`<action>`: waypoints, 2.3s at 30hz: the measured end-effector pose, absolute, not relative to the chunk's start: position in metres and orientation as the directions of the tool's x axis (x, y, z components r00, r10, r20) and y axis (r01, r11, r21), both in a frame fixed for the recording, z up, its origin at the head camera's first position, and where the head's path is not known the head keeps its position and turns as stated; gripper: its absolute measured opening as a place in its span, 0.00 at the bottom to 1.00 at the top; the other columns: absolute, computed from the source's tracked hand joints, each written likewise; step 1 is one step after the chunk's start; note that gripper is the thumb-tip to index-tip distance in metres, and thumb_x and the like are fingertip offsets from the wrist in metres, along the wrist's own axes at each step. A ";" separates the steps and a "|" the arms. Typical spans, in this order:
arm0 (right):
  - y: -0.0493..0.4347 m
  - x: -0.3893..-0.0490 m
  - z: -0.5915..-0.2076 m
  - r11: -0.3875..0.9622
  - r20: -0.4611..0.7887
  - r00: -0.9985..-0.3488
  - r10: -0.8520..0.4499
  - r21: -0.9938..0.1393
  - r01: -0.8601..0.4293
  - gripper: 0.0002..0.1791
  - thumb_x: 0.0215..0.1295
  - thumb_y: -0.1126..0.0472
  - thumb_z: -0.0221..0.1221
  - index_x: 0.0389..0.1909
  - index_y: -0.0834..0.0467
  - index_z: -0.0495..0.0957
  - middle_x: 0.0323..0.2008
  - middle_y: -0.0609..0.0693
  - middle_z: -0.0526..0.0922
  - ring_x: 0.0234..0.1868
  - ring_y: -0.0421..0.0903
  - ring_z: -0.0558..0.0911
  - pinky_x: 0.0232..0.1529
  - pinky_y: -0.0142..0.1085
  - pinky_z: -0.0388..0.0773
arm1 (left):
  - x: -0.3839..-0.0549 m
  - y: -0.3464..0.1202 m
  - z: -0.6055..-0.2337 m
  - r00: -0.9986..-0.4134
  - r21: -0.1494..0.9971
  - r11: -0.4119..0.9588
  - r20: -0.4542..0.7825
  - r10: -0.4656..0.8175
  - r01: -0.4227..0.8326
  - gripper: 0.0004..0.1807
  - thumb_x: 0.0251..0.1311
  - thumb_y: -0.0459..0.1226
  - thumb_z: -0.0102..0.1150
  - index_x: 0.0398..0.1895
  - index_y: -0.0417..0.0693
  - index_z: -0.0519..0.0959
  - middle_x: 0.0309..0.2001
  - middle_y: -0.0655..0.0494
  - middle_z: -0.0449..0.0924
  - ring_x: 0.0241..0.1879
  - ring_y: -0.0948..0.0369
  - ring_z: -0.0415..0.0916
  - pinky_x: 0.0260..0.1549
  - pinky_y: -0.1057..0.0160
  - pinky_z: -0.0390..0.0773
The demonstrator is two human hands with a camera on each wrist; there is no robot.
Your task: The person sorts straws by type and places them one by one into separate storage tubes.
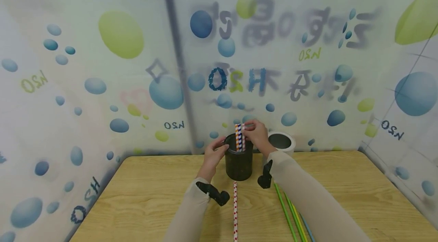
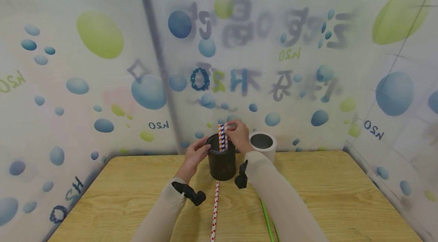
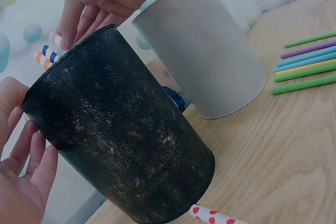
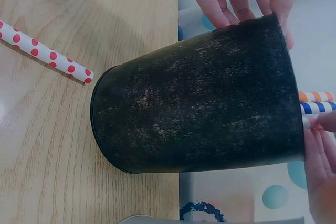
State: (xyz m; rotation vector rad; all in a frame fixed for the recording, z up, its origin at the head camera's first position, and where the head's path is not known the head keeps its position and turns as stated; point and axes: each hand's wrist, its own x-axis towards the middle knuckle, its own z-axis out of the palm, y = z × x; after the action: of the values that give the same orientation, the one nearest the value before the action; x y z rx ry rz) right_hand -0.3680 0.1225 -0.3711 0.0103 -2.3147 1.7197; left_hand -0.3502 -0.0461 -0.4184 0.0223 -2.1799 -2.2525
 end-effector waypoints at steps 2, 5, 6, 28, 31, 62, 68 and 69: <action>0.124 -0.368 -0.371 0.293 0.203 -0.969 0.141 -0.943 -0.155 0.15 0.55 0.69 0.61 0.45 0.66 0.74 0.38 0.63 0.79 0.36 0.54 0.80 0.32 0.38 0.81 | -0.343 -0.046 -0.411 -1.000 1.000 -0.029 0.000 -0.003 0.000 0.21 0.56 0.33 0.58 0.55 0.45 0.75 0.51 0.44 0.72 0.50 0.51 0.71 0.50 0.54 0.73; 0.126 -0.368 -0.372 0.279 0.196 -0.971 0.134 -0.948 -0.153 0.16 0.56 0.69 0.61 0.46 0.66 0.74 0.38 0.62 0.79 0.37 0.55 0.80 0.32 0.38 0.81 | -0.337 -0.045 -0.403 -1.000 1.000 -0.030 0.000 0.014 0.000 0.22 0.56 0.32 0.57 0.56 0.41 0.73 0.52 0.42 0.71 0.51 0.50 0.70 0.51 0.53 0.72; 0.127 -0.368 -0.372 0.273 0.193 -0.972 0.131 -0.950 -0.152 0.16 0.56 0.68 0.61 0.46 0.66 0.74 0.38 0.62 0.79 0.37 0.55 0.80 0.32 0.38 0.81 | -0.337 -0.045 -0.403 -1.000 0.999 -0.032 -0.001 0.017 -0.002 0.22 0.56 0.32 0.57 0.57 0.41 0.73 0.52 0.42 0.71 0.51 0.50 0.69 0.51 0.52 0.71; 0.134 -0.331 -0.364 0.212 0.095 -0.994 0.049 -0.974 -0.083 0.20 0.58 0.69 0.58 0.52 0.66 0.71 0.44 0.63 0.75 0.39 0.52 0.78 0.35 0.43 0.80 | -0.353 -0.046 -0.425 -1.000 0.999 -0.047 0.023 -0.015 0.023 0.20 0.56 0.35 0.59 0.54 0.47 0.76 0.51 0.45 0.72 0.49 0.52 0.71 0.49 0.55 0.73; 0.138 -0.324 -0.366 0.199 0.090 -0.996 0.020 -0.976 -0.084 0.20 0.58 0.69 0.58 0.53 0.68 0.71 0.45 0.63 0.75 0.38 0.50 0.78 0.35 0.45 0.80 | -0.353 -0.046 -0.426 -1.000 0.999 -0.046 0.025 -0.013 0.025 0.20 0.56 0.35 0.59 0.54 0.47 0.76 0.51 0.45 0.72 0.49 0.52 0.71 0.49 0.55 0.73; 0.142 -0.266 -0.442 0.216 -0.121 -0.971 -0.206 -0.974 0.076 0.19 0.57 0.69 0.58 0.50 0.69 0.71 0.37 0.55 0.78 0.33 0.46 0.78 0.32 0.47 0.80 | -0.353 -0.043 -0.424 -1.000 0.998 -0.055 0.026 -0.001 0.026 0.20 0.56 0.34 0.59 0.54 0.45 0.76 0.51 0.44 0.73 0.50 0.52 0.71 0.50 0.54 0.72; 0.131 -0.266 -0.468 0.194 -0.129 -0.982 -0.140 -0.976 0.100 0.18 0.53 0.72 0.58 0.48 0.69 0.73 0.33 0.54 0.78 0.29 0.46 0.78 0.25 0.44 0.80 | -0.351 -0.042 -0.423 -0.999 0.998 -0.059 0.031 -0.011 0.031 0.20 0.56 0.34 0.59 0.54 0.46 0.76 0.49 0.45 0.73 0.47 0.54 0.72 0.49 0.56 0.74; 0.128 -0.266 -0.471 0.186 -0.133 -0.982 -0.135 -0.977 0.107 0.18 0.53 0.72 0.57 0.47 0.69 0.73 0.32 0.53 0.77 0.29 0.46 0.78 0.24 0.44 0.80 | -0.351 -0.043 -0.423 -0.999 0.998 -0.061 0.031 -0.012 0.031 0.21 0.56 0.33 0.59 0.55 0.46 0.76 0.49 0.45 0.73 0.47 0.54 0.72 0.49 0.56 0.74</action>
State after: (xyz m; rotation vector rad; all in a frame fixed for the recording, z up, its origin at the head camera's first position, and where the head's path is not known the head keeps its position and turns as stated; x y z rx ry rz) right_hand -0.2665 0.1284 -0.4714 0.0310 -2.5578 2.1351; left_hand -0.3511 -0.0425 -0.4228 -0.0220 -2.1321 -2.2664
